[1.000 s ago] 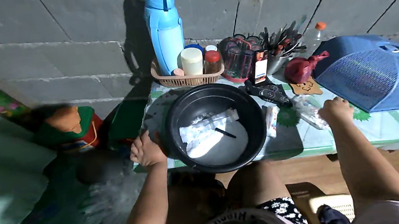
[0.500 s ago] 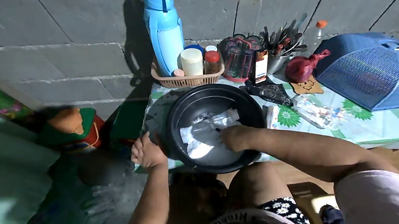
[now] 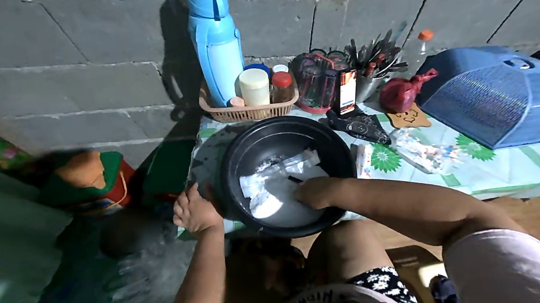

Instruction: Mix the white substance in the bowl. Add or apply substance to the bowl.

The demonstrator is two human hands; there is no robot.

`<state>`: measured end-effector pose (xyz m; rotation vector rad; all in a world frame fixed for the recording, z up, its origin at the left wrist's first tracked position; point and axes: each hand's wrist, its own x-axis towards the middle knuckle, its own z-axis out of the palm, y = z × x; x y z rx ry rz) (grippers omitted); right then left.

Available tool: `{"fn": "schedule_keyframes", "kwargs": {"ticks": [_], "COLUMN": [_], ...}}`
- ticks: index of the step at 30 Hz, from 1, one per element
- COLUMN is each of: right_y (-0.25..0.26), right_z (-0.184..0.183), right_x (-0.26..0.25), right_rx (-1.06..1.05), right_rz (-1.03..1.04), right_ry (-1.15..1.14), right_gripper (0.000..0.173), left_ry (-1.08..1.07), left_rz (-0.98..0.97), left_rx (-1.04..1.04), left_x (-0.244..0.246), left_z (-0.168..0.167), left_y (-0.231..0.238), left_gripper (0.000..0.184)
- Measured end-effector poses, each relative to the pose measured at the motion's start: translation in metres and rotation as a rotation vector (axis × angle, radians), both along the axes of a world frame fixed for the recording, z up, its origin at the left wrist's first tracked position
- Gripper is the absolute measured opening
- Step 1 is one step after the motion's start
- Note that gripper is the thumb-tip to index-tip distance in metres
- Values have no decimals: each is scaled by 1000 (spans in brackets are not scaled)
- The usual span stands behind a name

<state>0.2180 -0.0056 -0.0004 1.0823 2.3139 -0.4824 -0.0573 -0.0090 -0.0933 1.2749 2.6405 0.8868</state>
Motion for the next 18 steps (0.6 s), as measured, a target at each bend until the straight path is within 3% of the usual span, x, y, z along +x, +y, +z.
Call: {"fn": "schedule_keyframes", "kwargs": {"ticks": [18], "right_y": [3], "right_z": [0], "right_x": [-3], "right_rx": [-18], "right_rz": [-21], "right_ry": [-41], "right_gripper": [29], "left_ry": [-2], "left_rz": [-2], "left_rx": [-3], "left_x": [1], "left_z": [1], "left_y": [0], "left_gripper": [39]}}
